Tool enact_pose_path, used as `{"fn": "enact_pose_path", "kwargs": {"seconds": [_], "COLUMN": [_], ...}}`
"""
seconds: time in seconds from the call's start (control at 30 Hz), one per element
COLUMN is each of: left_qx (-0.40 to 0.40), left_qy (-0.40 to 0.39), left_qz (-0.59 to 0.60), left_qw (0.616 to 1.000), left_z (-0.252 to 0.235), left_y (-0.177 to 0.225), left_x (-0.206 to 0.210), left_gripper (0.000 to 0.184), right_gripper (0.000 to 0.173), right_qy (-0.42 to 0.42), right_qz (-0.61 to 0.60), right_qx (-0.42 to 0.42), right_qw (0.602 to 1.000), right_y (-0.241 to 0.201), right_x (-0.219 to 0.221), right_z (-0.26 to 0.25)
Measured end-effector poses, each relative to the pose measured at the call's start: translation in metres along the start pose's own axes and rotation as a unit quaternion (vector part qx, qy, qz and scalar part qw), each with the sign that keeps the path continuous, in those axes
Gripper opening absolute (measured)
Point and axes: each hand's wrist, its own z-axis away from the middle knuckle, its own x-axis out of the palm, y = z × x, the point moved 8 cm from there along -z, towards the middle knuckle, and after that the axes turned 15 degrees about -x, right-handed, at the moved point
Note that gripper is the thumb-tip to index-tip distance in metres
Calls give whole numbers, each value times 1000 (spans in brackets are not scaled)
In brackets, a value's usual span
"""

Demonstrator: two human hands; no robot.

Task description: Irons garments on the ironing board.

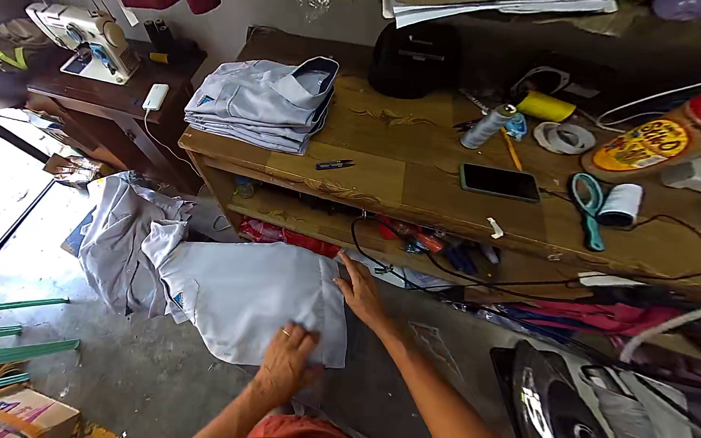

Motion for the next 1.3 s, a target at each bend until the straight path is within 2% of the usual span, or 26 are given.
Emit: {"fn": "enact_pose_path", "kwargs": {"seconds": [0.07,0.13,0.23,0.3,0.37,0.47,0.53,0.6,0.67,0.77,0.8,0.83,0.9,0.97,1.03,1.07,1.13,1.2,1.3], "left_qx": [51,56,54,44,5,-49,-37,-16,-14,-47,-55,-51,-41,-21,13,25,48,59,36], "left_qy": [50,72,86,95,21,-133,-177,-189,-196,-225,-233,-235,-261,-295,-235,-194,-118,-72,-44], "left_qz": [-32,-42,-56,-51,6,132,177,194,176,23,-33,-75,-106,-98,-69,-51,-18,18,32], "left_qw": [997,995,993,993,1000,981,968,962,965,973,970,968,959,950,970,979,992,995,998], "left_z": [11,14,12,10,9,16,29,41,49,58,61,64,64,57,38,26,-3,-40,-104], "left_y": [10,9,7,8,10,19,34,44,47,41,37,37,42,54,67,71,73,67,46], "left_x": [27,33,30,23,18,1,-10,-14,-5,28,42,52,60,54,36,26,7,-11,-33], "left_gripper": [52,46,22,17,20,27,27,25,25,37,41,41,37,32,30,29,27,26,29], "right_gripper": [45,38,44,53,57,49,47,46,43,36,33,31,29,40,68,77,78,69,62], "right_qy": [5,7,-2,-20,-46,-54,-34,-13,24,12,-14,-32,1,39,7,-30,-84,-46,3], "right_qz": [29,26,-12,-42,-64,-74,-103,-150,-214,-305,-301,-252,-36,169,256,249,187,117,86], "right_qx": [-18,-37,-27,28,111,200,245,273,273,275,264,238,152,118,176,232,289,277,310], "right_qw": [999,999,1000,999,991,975,963,950,938,912,916,938,988,978,951,940,935,953,947], "right_y": [-4,-7,-10,-8,-6,-5,-11,-20,-31,-36,-35,-33,-26,-8,31,52,86,101,108], "right_x": [-1,-2,-7,-11,-18,-28,-28,-14,6,22,11,-13,-97,-187,-253,-270,-278,-277,-269], "right_z": [7,22,43,50,60,95,125,142,141,138,139,142,150,172,209,230,258,270,281]}}
